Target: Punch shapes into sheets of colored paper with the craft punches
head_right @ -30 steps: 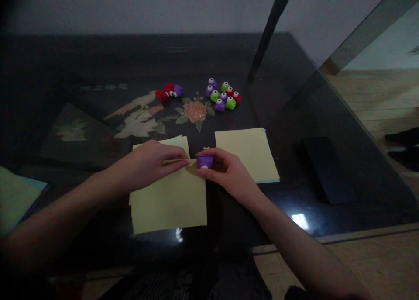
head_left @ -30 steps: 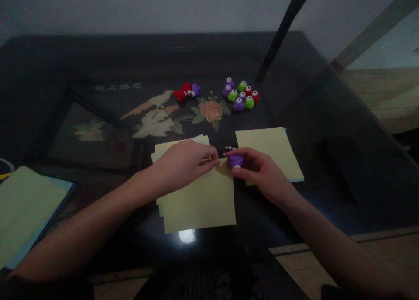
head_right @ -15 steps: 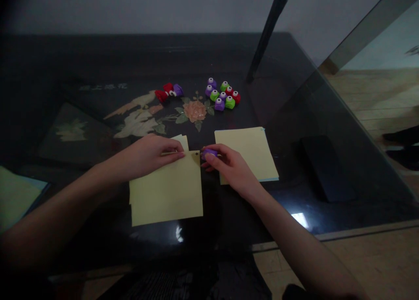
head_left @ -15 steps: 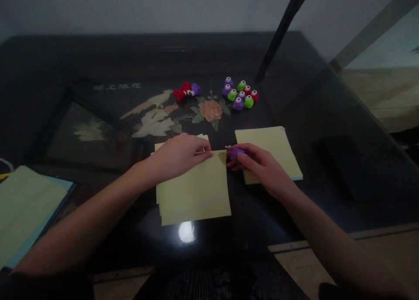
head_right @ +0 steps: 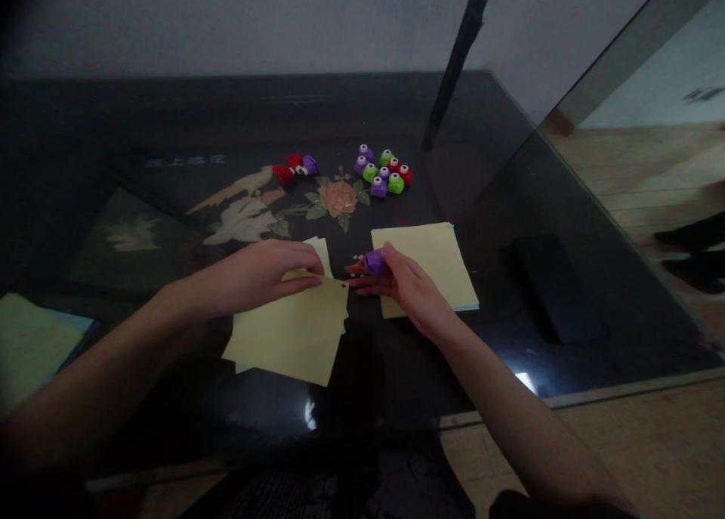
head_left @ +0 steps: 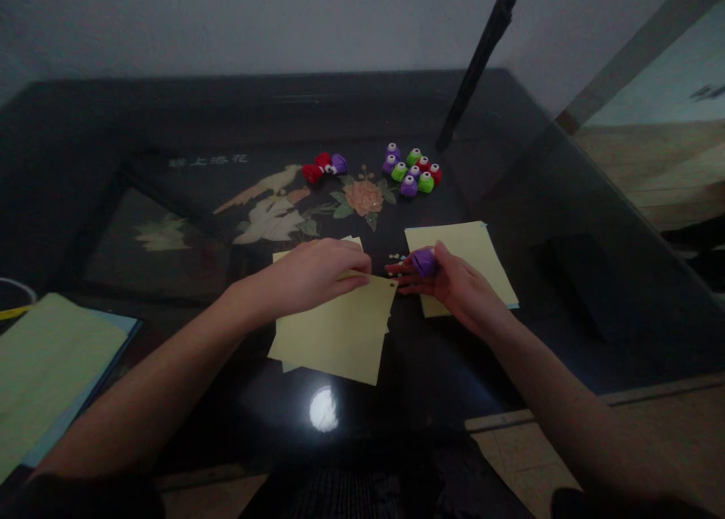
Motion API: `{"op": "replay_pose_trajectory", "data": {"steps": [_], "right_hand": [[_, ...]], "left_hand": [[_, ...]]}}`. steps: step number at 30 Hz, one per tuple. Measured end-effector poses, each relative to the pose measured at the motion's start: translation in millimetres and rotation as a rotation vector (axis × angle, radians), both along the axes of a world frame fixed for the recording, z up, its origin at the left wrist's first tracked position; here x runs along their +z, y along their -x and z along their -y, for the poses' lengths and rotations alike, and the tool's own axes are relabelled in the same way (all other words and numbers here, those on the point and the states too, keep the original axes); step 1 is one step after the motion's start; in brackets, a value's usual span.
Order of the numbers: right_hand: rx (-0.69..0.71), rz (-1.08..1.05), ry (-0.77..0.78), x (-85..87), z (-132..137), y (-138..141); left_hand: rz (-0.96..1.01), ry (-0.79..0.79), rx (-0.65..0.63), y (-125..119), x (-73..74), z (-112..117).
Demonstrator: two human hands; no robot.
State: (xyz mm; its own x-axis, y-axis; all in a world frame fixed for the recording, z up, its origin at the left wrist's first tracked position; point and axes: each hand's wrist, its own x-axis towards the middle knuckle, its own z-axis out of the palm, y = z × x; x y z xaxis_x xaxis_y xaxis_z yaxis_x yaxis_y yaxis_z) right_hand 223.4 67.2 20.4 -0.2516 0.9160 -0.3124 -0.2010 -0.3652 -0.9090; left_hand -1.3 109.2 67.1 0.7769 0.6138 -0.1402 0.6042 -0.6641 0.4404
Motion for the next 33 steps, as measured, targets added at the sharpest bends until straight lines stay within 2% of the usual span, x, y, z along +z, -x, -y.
{"op": "replay_pose_trajectory", "data": {"steps": [4, 7, 11, 15, 22, 27, 30, 33], "right_hand": [[0.020, -0.069, 0.047, 0.2, 1, -1], [0.040, -0.119, 0.091, 1.3, 1, -2], [0.073, -0.156, 0.130, 4.3, 1, -3], [0.065, -0.122, 0.096, 4.1, 3, -3], [-0.013, -0.031, -0.046, 3.6, 2, -6], [-0.087, 0.107, -0.158, 8.3, -1, -13], [-0.104, 0.140, -0.217, 9.3, -4, -17], [-0.112, 0.150, -0.259, 8.6, -7, -19]], "left_hand": [[0.178, -0.162, -0.241, -11, -6.5, 7], [0.218, -0.215, -0.319, -15, -15.8, 8], [0.200, -0.184, -0.247, -12, -23.9, 6], [0.146, -0.161, -0.188, -9, -24.4, 4], [0.115, -0.059, -0.124, -8, -14.5, 1], [0.104, 0.045, 0.009, -1, -4.6, -6], [0.076, 0.126, 0.077, 6, -2.7, -13], [0.091, 0.180, 0.087, 11, -3.0, -19]]}}
